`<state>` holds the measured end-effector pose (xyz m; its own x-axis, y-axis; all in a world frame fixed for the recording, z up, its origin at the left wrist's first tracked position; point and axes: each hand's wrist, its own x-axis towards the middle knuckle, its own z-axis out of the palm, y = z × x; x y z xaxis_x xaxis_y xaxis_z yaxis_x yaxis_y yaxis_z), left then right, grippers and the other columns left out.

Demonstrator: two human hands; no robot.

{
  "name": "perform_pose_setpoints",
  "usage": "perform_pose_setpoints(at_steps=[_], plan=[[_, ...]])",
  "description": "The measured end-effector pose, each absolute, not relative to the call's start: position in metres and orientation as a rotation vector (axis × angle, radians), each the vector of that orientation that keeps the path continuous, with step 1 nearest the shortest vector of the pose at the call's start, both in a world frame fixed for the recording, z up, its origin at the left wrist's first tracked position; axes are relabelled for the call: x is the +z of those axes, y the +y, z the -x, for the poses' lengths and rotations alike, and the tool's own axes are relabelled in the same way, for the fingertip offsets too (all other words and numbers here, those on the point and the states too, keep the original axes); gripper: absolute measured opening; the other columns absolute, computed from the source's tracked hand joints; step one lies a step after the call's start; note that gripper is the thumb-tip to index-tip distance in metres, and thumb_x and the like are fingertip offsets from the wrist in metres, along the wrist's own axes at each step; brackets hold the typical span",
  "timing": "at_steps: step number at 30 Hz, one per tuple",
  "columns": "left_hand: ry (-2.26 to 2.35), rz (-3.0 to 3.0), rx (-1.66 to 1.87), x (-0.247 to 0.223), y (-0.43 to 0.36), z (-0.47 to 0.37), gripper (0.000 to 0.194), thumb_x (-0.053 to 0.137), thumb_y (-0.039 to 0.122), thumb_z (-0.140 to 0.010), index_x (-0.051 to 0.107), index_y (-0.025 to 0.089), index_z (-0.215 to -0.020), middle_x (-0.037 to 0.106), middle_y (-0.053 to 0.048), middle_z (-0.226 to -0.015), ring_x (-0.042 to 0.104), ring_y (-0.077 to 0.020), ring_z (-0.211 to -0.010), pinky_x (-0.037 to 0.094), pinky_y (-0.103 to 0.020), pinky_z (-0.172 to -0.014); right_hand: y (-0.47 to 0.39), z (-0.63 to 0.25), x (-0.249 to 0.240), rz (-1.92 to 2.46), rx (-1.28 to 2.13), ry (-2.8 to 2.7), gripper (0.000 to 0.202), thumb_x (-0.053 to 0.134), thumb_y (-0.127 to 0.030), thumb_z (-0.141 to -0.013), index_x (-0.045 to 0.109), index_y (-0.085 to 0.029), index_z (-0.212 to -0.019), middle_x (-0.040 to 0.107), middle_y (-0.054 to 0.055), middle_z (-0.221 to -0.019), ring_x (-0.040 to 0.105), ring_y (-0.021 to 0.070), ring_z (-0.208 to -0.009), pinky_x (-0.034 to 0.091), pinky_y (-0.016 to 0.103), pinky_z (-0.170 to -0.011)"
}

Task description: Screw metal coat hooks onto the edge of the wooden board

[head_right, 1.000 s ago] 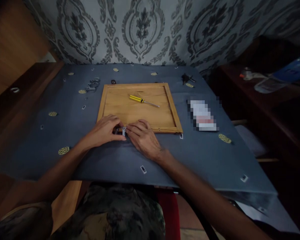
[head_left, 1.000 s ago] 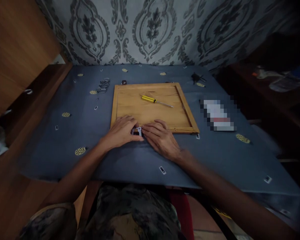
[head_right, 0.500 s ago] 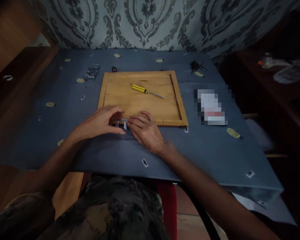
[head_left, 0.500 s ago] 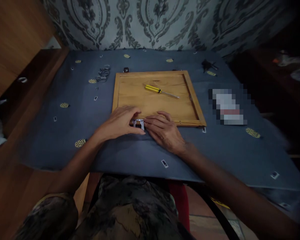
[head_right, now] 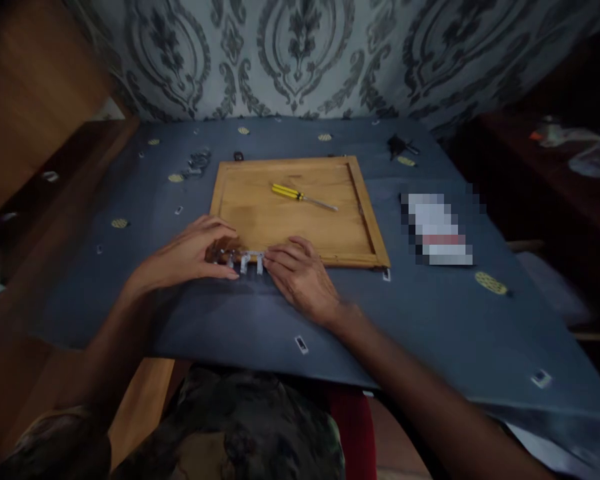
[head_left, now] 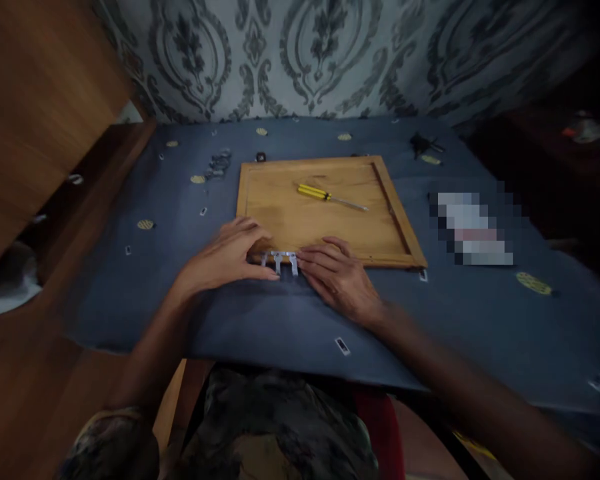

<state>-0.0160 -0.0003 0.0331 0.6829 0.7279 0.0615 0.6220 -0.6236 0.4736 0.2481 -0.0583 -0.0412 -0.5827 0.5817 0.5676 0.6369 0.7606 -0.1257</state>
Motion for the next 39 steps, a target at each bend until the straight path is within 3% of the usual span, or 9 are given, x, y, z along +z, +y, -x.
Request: perform_pose_setpoints(at_steps=[4, 7, 14, 24, 31, 39], plan=[[1.291, -2.307, 0.664, 0.035, 0.022, 0.046, 0.031, 0.072, 0.041, -0.091, 0.072, 0.02, -0.114, 0.076, -0.005, -0.114, 0.07, -0.0247, -0.104, 0.055, -0.036, -0.091, -0.058, -0.248, -0.038, 0.896, -0.145, -2.342, 0.031, 0.057, -0.014, -0.102, 0.074, -0.025, -0.126, 0.083, 0.006, -0.11, 0.075, 0.0229, -0.106, 0.054, 0.049, -0.104], [1.582, -2.19, 0.829, 0.023, 0.051, 0.074, 0.022, 0.067, 0.028, -0.09, 0.075, 0.02, -0.109, 0.079, -0.006, -0.11, 0.072, -0.0246, -0.103, 0.056, -0.035, -0.089, -0.056, -0.249, -0.039, 0.875, -0.185, -2.336, 0.033, 0.057, -0.015, -0.103, 0.073, -0.024, -0.13, 0.083, 0.008, -0.111, 0.076, 0.0229, -0.105, 0.055, 0.049, -0.104], [1.951, -2.042, 0.891, -0.019, 0.103, 0.108, 0.027, 0.056, 0.01, -0.087, 0.077, 0.018, -0.103, 0.079, -0.008, -0.104, 0.072, -0.0236, -0.099, 0.056, -0.038, -0.097, -0.054, -0.25, -0.043, 0.835, -0.247, -2.322, 0.032, 0.054, -0.014, -0.104, 0.074, -0.021, -0.128, 0.083, 0.009, -0.11, 0.076, 0.0231, -0.103, 0.055, 0.048, -0.102], [2.012, -2.169, 0.809, -0.034, 0.122, 0.097, 0.03, 0.055, 0.015, -0.096, 0.078, 0.022, -0.114, 0.076, -0.01, -0.112, 0.069, -0.0253, -0.105, 0.053, -0.04, -0.099, -0.054, -0.247, -0.039, 0.828, -0.239, -2.31, 0.032, 0.053, -0.015, -0.104, 0.074, -0.023, -0.127, 0.083, 0.009, -0.108, 0.079, 0.024, -0.099, 0.062, 0.05, -0.096], [2.025, -2.248, 0.705, -0.033, 0.115, 0.093, 0.025, 0.056, 0.023, -0.1, 0.08, 0.025, -0.106, 0.073, -0.011, -0.117, 0.065, -0.0294, -0.114, 0.05, -0.043, -0.101, -0.054, -0.248, -0.041, 0.839, -0.245, -2.318, 0.029, 0.053, -0.015, -0.104, 0.075, -0.021, -0.122, 0.083, 0.009, -0.11, 0.079, 0.0246, -0.101, 0.062, 0.051, -0.096], [2.018, -2.251, 0.66, -0.025, 0.111, 0.101, 0.019, 0.06, 0.019, -0.093, 0.079, 0.021, -0.097, 0.074, -0.009, -0.108, 0.066, -0.0259, -0.104, 0.05, -0.039, -0.098, -0.055, -0.248, -0.041, 0.855, -0.19, -2.324, 0.029, 0.058, -0.014, -0.102, 0.075, -0.022, -0.124, 0.083, 0.008, -0.109, 0.075, 0.0239, -0.103, 0.058, 0.048, -0.098]])
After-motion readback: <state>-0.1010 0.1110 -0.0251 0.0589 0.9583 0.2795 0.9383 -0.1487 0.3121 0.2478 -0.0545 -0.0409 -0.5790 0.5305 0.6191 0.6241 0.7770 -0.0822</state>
